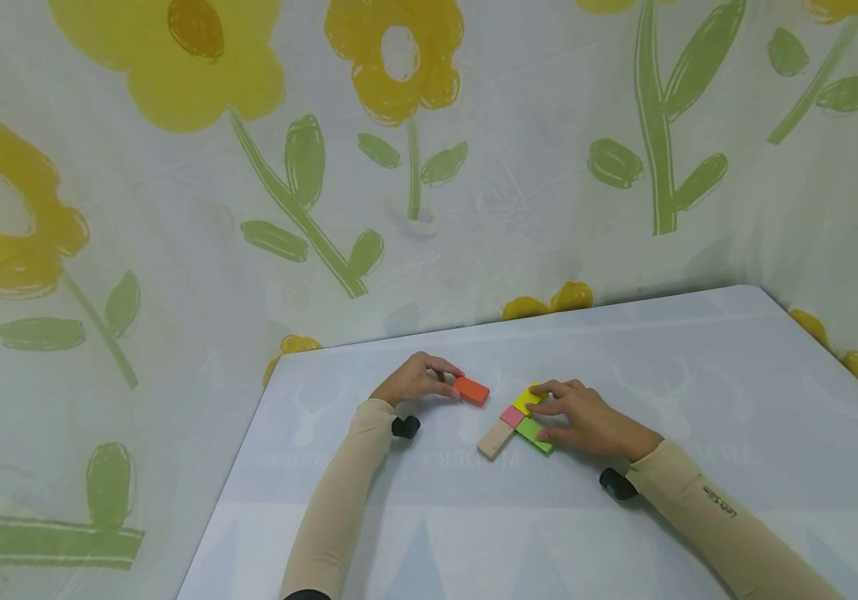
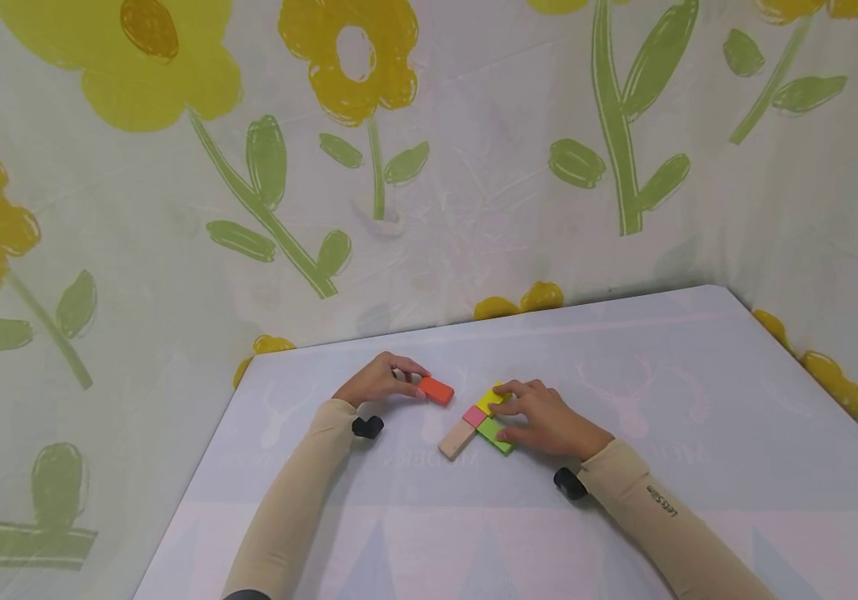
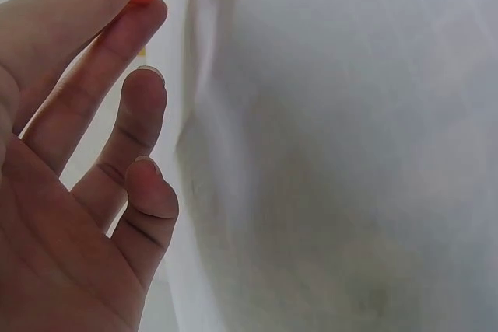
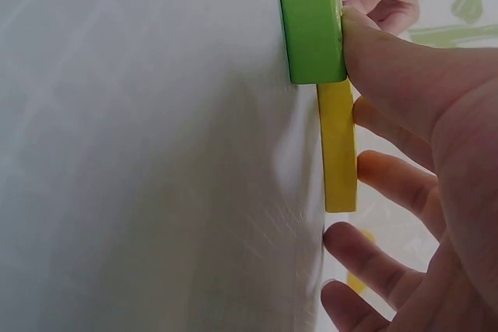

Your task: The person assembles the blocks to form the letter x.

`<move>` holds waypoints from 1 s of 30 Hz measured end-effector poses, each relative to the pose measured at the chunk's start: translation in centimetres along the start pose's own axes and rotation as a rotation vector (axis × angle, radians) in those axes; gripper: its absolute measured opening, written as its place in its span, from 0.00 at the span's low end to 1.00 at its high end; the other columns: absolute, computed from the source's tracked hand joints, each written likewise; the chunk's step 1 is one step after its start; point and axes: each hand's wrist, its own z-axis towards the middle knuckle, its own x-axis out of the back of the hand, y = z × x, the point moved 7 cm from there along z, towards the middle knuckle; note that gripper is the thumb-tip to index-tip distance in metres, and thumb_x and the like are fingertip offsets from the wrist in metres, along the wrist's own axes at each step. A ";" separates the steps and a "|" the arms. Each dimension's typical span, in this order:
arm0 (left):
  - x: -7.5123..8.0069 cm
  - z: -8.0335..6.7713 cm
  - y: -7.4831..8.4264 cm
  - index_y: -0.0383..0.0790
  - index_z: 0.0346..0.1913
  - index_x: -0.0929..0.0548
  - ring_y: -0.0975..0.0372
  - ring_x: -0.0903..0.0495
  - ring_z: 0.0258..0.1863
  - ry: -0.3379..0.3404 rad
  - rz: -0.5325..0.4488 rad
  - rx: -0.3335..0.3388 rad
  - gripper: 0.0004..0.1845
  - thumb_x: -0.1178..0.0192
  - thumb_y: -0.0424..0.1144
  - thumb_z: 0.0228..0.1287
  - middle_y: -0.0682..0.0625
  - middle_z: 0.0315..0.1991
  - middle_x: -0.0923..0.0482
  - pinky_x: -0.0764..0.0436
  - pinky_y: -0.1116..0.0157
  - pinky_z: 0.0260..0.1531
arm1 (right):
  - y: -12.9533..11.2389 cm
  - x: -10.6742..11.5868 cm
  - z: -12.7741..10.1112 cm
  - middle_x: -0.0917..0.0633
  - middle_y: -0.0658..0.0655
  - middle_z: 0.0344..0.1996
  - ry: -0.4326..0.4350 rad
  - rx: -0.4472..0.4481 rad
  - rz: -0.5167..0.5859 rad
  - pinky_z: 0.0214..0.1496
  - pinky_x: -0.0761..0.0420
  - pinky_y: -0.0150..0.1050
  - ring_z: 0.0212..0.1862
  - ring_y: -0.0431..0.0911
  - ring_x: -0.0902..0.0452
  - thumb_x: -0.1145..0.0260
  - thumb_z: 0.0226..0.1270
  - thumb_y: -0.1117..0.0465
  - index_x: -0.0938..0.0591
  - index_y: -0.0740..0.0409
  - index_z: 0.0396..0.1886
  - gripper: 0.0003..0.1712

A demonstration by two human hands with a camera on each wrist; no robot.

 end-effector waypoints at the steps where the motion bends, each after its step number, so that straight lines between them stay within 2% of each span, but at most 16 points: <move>1: 0.0 0.0 0.1 0.49 0.51 0.08 0.63 0.20 0.43 -0.002 0.001 -0.001 0.18 0.21 0.41 0.56 0.53 0.50 0.10 0.24 0.66 0.48 | 0.0 0.0 0.0 0.22 0.59 0.69 0.001 0.001 0.001 0.63 0.29 0.63 0.67 0.62 0.30 0.25 0.65 0.49 0.16 0.51 0.65 0.29; 12: -0.5 0.2 0.5 0.50 0.50 0.08 0.62 0.20 0.44 -0.019 -0.021 0.007 0.18 0.21 0.42 0.55 0.53 0.51 0.10 0.25 0.65 0.48 | 0.0 0.0 0.0 0.23 0.59 0.69 0.000 0.002 -0.012 0.63 0.29 0.64 0.67 0.62 0.30 0.25 0.65 0.49 0.16 0.51 0.65 0.30; 21: -0.9 0.5 1.0 0.47 0.51 0.08 0.63 0.19 0.43 -0.037 -0.020 -0.051 0.17 0.22 0.39 0.56 0.51 0.50 0.10 0.24 0.66 0.47 | -0.1 0.1 -0.1 0.22 0.58 0.69 0.002 0.010 0.019 0.62 0.30 0.61 0.66 0.62 0.30 0.25 0.65 0.49 0.16 0.53 0.65 0.29; 30: -1.3 0.6 1.3 0.48 0.51 0.08 0.64 0.20 0.42 -0.054 -0.015 -0.037 0.18 0.21 0.40 0.55 0.52 0.50 0.10 0.23 0.67 0.47 | -0.2 0.2 0.0 0.22 0.59 0.68 0.009 0.018 0.008 0.61 0.30 0.62 0.66 0.63 0.30 0.25 0.65 0.50 0.15 0.53 0.64 0.29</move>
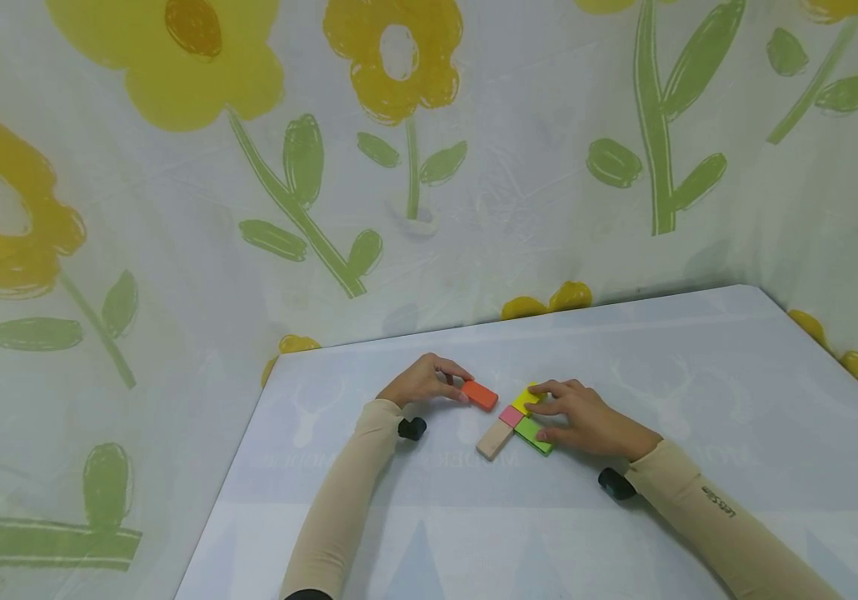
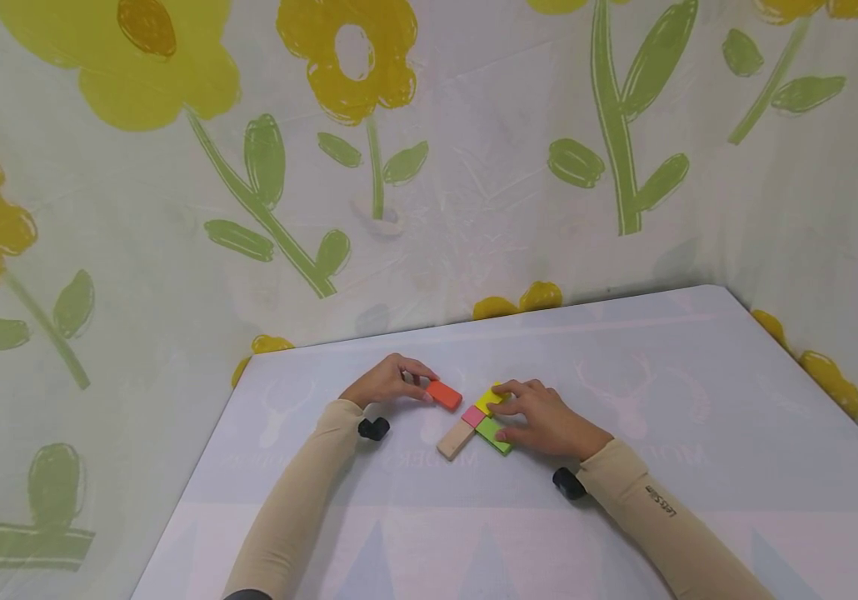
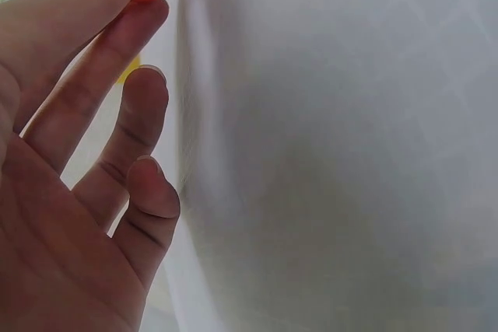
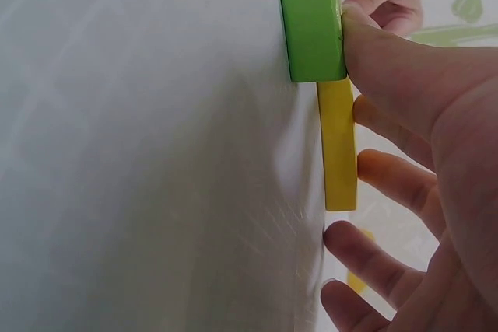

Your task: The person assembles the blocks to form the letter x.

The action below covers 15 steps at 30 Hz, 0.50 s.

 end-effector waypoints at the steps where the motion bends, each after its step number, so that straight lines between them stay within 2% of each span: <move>1: 0.0 0.0 0.0 0.49 0.51 0.08 0.64 0.20 0.42 -0.002 -0.003 -0.001 0.18 0.21 0.40 0.55 0.52 0.50 0.10 0.23 0.67 0.47 | 0.0 0.0 0.0 0.22 0.59 0.68 -0.001 -0.001 -0.002 0.61 0.30 0.62 0.66 0.63 0.30 0.25 0.65 0.50 0.15 0.53 0.64 0.29; 15: -0.7 0.4 -0.2 0.49 0.51 0.08 0.64 0.21 0.42 -0.030 -0.022 -0.009 0.18 0.21 0.40 0.55 0.52 0.50 0.10 0.23 0.67 0.47 | 0.0 0.0 0.0 0.22 0.59 0.69 -0.010 -0.019 -0.001 0.62 0.30 0.62 0.66 0.62 0.30 0.25 0.65 0.49 0.16 0.52 0.64 0.29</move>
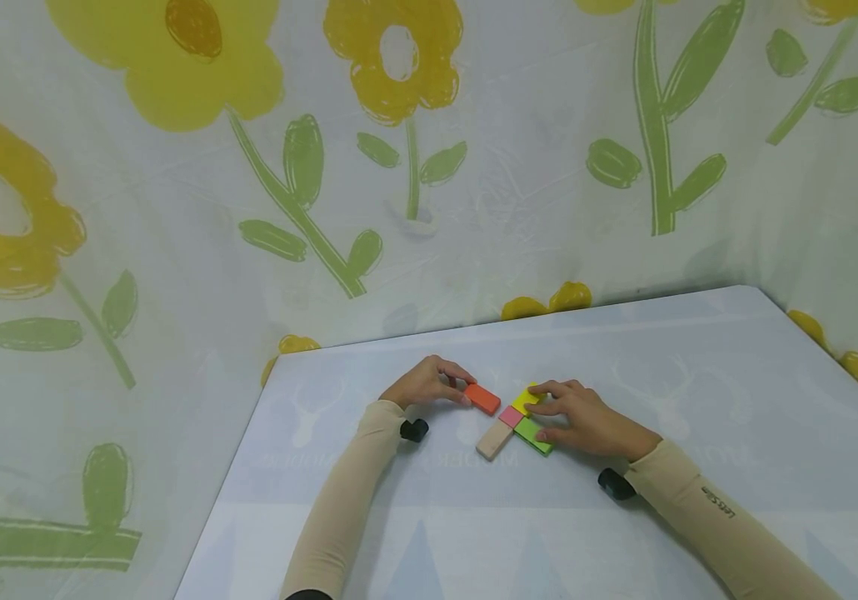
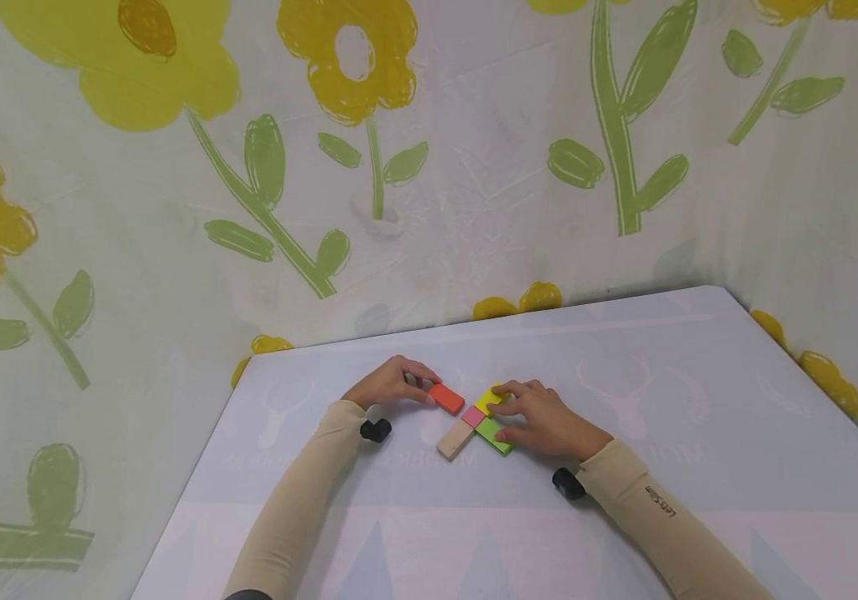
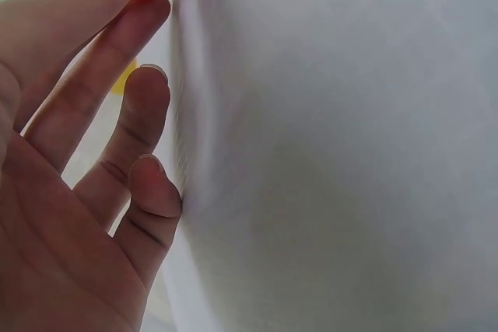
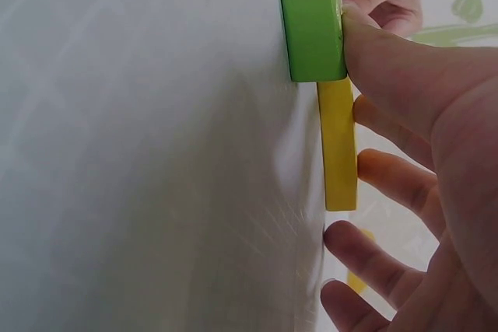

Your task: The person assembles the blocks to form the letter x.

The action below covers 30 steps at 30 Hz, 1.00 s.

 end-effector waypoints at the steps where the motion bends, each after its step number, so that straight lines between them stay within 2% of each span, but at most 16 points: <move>1: 0.0 0.0 0.0 0.48 0.51 0.08 0.64 0.21 0.42 -0.001 -0.003 0.002 0.18 0.21 0.40 0.55 0.52 0.50 0.10 0.23 0.68 0.47 | 0.0 0.0 0.0 0.22 0.59 0.69 0.000 0.001 -0.001 0.62 0.30 0.62 0.66 0.62 0.30 0.25 0.65 0.49 0.16 0.52 0.64 0.29; 9: -0.2 -0.2 0.5 0.48 0.50 0.08 0.63 0.21 0.44 0.005 -0.010 0.015 0.18 0.21 0.39 0.55 0.52 0.50 0.10 0.23 0.67 0.48 | -0.1 0.0 0.0 0.22 0.59 0.69 0.005 0.011 -0.008 0.61 0.30 0.62 0.66 0.63 0.30 0.25 0.65 0.49 0.15 0.52 0.64 0.29; 19: -0.4 -0.2 0.7 0.49 0.50 0.08 0.64 0.21 0.42 -0.008 -0.014 -0.002 0.17 0.21 0.40 0.55 0.53 0.50 0.11 0.23 0.67 0.48 | 0.0 -0.1 0.0 0.22 0.58 0.69 -0.004 -0.002 -0.003 0.62 0.30 0.62 0.67 0.62 0.30 0.25 0.65 0.49 0.16 0.52 0.64 0.29; 30: -0.6 0.2 0.9 0.50 0.50 0.08 0.62 0.21 0.44 -0.028 0.030 0.005 0.17 0.22 0.40 0.56 0.54 0.51 0.11 0.23 0.66 0.49 | -0.2 0.1 0.0 0.22 0.58 0.69 0.000 0.000 0.002 0.62 0.30 0.62 0.67 0.62 0.30 0.25 0.65 0.49 0.16 0.52 0.64 0.29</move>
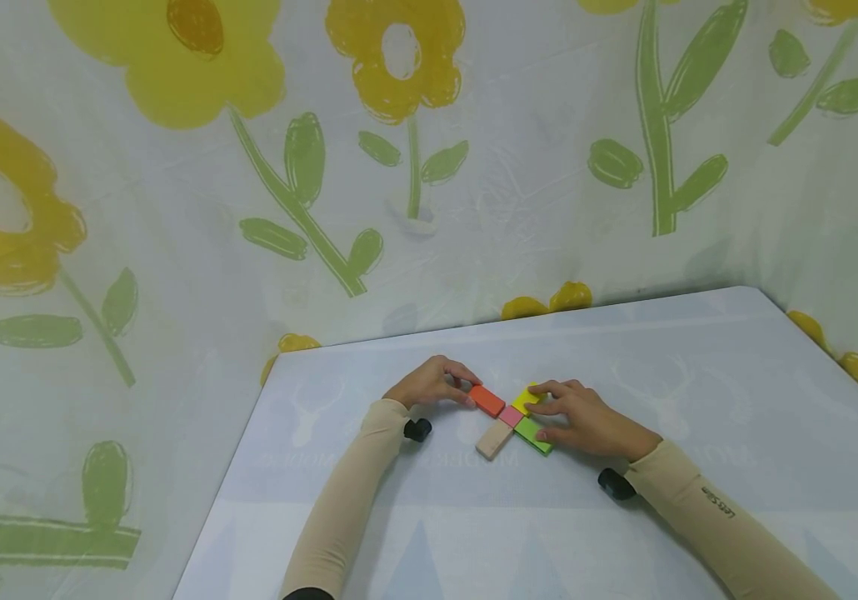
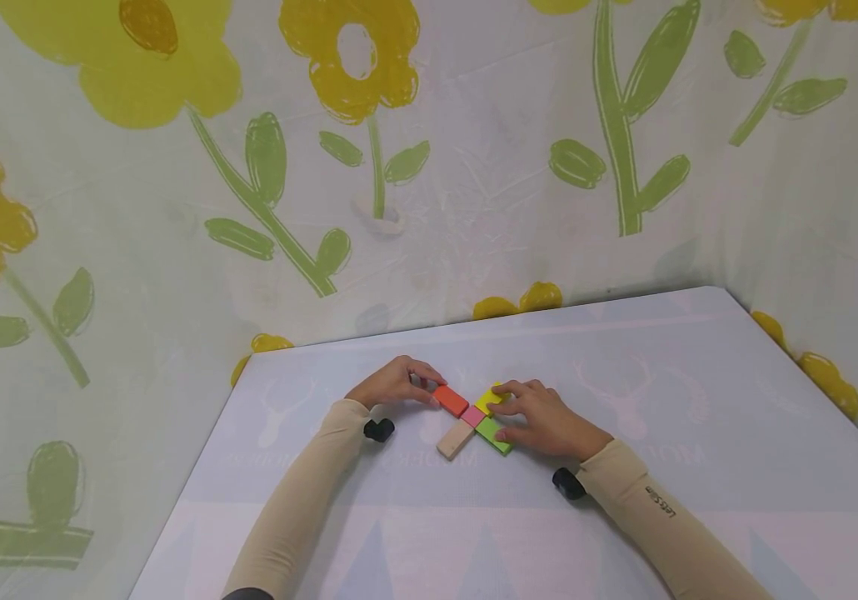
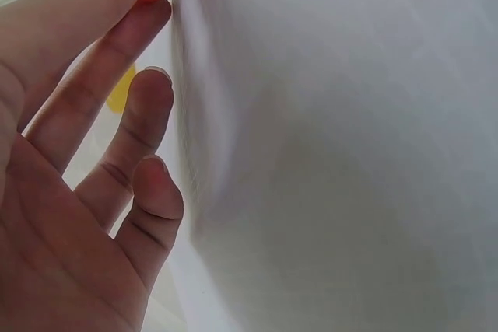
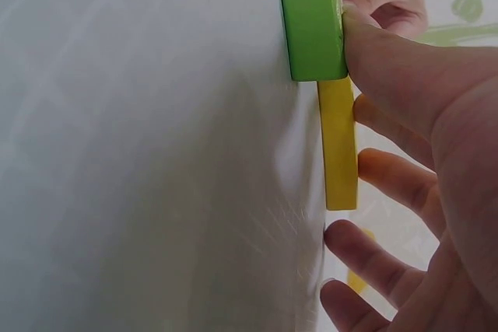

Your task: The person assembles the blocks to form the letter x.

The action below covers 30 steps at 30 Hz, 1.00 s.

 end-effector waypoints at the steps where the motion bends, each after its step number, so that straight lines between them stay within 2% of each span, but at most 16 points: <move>1: 0.0 0.0 0.0 0.50 0.51 0.08 0.63 0.21 0.44 -0.001 0.001 0.002 0.17 0.21 0.40 0.56 0.54 0.51 0.11 0.23 0.66 0.49 | 0.0 0.0 0.0 0.22 0.58 0.69 0.000 -0.002 0.001 0.62 0.30 0.62 0.67 0.62 0.30 0.25 0.65 0.49 0.16 0.52 0.64 0.29; 12: -0.1 0.1 0.6 0.48 0.51 0.08 0.62 0.21 0.46 0.004 0.009 -0.012 0.18 0.21 0.39 0.55 0.53 0.51 0.11 0.22 0.65 0.52 | 0.0 -0.2 0.1 0.22 0.57 0.69 -0.002 -0.019 0.007 0.64 0.30 0.63 0.68 0.62 0.30 0.25 0.65 0.49 0.16 0.51 0.65 0.29; 22: -0.4 0.2 0.8 0.46 0.51 0.08 0.63 0.19 0.52 -0.004 0.032 -0.015 0.19 0.21 0.38 0.55 0.53 0.54 0.12 0.22 0.63 0.59 | -0.1 0.0 0.0 0.22 0.58 0.69 0.004 0.003 -0.004 0.61 0.29 0.62 0.66 0.62 0.29 0.25 0.65 0.48 0.15 0.52 0.64 0.29; 30: -0.5 0.2 0.7 0.47 0.52 0.08 0.63 0.20 0.52 -0.009 0.022 -0.012 0.19 0.22 0.38 0.56 0.54 0.53 0.12 0.22 0.61 0.59 | -0.2 0.1 -0.1 0.21 0.58 0.68 0.015 0.019 -0.003 0.60 0.29 0.61 0.66 0.62 0.29 0.25 0.65 0.49 0.15 0.52 0.63 0.29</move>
